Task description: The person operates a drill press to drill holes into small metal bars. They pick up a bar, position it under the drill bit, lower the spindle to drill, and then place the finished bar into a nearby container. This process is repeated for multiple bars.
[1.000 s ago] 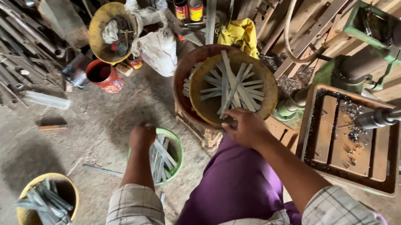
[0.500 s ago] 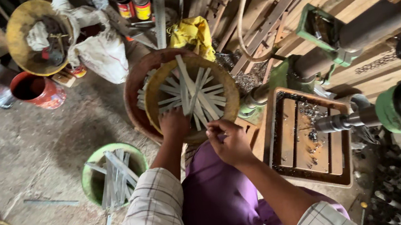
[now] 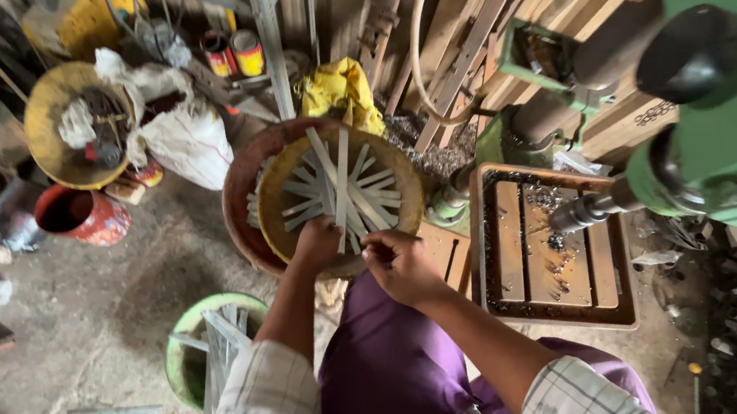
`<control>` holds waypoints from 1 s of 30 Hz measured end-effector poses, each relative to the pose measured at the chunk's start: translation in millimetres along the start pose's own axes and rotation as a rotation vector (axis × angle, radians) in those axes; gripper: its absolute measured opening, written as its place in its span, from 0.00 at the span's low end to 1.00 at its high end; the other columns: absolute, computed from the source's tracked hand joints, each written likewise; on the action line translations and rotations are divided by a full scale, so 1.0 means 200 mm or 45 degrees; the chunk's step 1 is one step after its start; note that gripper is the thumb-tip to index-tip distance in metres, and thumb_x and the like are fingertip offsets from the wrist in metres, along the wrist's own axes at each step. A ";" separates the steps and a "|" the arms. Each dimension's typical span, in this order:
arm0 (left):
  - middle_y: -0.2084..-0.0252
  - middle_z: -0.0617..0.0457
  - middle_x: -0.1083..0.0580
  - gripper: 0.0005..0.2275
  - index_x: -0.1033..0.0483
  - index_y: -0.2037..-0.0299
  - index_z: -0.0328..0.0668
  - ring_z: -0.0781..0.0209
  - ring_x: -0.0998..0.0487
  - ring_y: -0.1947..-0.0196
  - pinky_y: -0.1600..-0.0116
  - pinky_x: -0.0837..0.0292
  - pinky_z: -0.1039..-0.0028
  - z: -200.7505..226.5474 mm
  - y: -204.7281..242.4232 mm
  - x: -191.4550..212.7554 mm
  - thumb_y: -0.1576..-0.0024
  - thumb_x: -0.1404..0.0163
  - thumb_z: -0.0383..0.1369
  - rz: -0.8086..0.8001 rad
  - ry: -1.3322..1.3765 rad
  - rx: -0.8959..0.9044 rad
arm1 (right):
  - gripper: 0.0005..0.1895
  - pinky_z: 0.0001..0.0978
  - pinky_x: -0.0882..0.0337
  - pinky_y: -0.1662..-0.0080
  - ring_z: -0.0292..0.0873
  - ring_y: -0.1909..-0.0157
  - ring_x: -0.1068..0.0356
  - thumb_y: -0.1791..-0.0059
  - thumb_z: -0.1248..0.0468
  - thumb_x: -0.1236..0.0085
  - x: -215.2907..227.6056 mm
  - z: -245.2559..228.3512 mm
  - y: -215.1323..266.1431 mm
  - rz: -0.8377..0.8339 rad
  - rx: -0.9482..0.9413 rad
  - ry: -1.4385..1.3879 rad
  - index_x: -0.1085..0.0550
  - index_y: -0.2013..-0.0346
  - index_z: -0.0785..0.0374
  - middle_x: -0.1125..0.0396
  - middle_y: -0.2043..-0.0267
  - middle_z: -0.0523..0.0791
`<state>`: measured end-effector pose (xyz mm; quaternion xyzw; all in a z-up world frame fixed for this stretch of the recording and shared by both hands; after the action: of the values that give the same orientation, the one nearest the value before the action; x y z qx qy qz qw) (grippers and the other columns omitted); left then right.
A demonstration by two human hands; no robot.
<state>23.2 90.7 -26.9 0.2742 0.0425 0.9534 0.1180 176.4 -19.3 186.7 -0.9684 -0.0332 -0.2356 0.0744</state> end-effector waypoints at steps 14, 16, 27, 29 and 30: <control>0.56 0.37 0.20 0.36 0.20 0.51 0.35 0.42 0.19 0.52 0.50 0.24 0.58 1.00 0.04 0.17 0.39 0.57 0.66 -0.049 -0.661 0.061 | 0.06 0.29 0.26 0.60 0.37 0.61 0.26 0.48 0.72 0.41 0.95 -0.54 0.44 0.465 0.296 -0.013 0.21 0.57 0.70 0.25 0.61 0.49; 0.52 0.42 0.19 0.36 0.19 0.49 0.43 0.44 0.19 0.48 0.48 0.24 0.58 1.12 0.10 0.06 0.46 0.59 0.68 -0.330 -0.854 0.096 | 0.06 0.28 0.25 0.58 0.38 0.60 0.26 0.43 0.71 0.47 1.26 -0.69 0.60 0.601 0.569 0.057 0.25 0.64 0.67 0.23 0.53 0.52; 0.61 0.53 0.18 0.25 0.19 0.51 0.61 0.50 0.20 0.52 0.32 0.49 0.44 1.22 0.14 -0.38 0.45 0.53 0.64 -0.399 -1.025 -0.131 | 0.08 0.26 0.34 0.55 0.37 0.59 0.32 0.40 0.69 0.46 2.38 -0.81 1.31 1.301 0.484 0.611 0.27 0.47 0.70 0.29 0.54 0.49; 0.64 0.54 0.18 0.22 0.19 0.53 0.61 0.51 0.19 0.55 0.32 0.50 0.45 1.24 0.15 -0.38 0.44 0.52 0.62 -0.385 -1.022 -0.152 | 0.09 0.31 0.31 0.43 0.42 0.49 0.31 0.38 0.71 0.47 2.38 -0.77 1.31 1.232 0.376 0.755 0.29 0.43 0.72 0.31 0.45 0.52; 0.66 0.55 0.18 0.21 0.18 0.55 0.61 0.53 0.19 0.56 0.31 0.51 0.44 1.25 0.16 -0.39 0.44 0.52 0.62 -0.387 -1.017 -0.163 | 0.09 0.35 0.31 0.39 0.44 0.45 0.31 0.38 0.72 0.47 2.35 -0.79 1.30 1.203 0.374 0.875 0.30 0.44 0.73 0.31 0.42 0.53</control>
<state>213.7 45.4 150.1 0.6046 -0.0257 0.7449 0.2810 548.2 -286.9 508.8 -0.7262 0.3945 -0.4696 0.3106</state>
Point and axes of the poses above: each hand's wrist, its own y-axis away from the middle knuckle, its own x-axis out of the back of the hand, z = x × y, the point moved 7 cm from there along -y, towards the middle knuckle
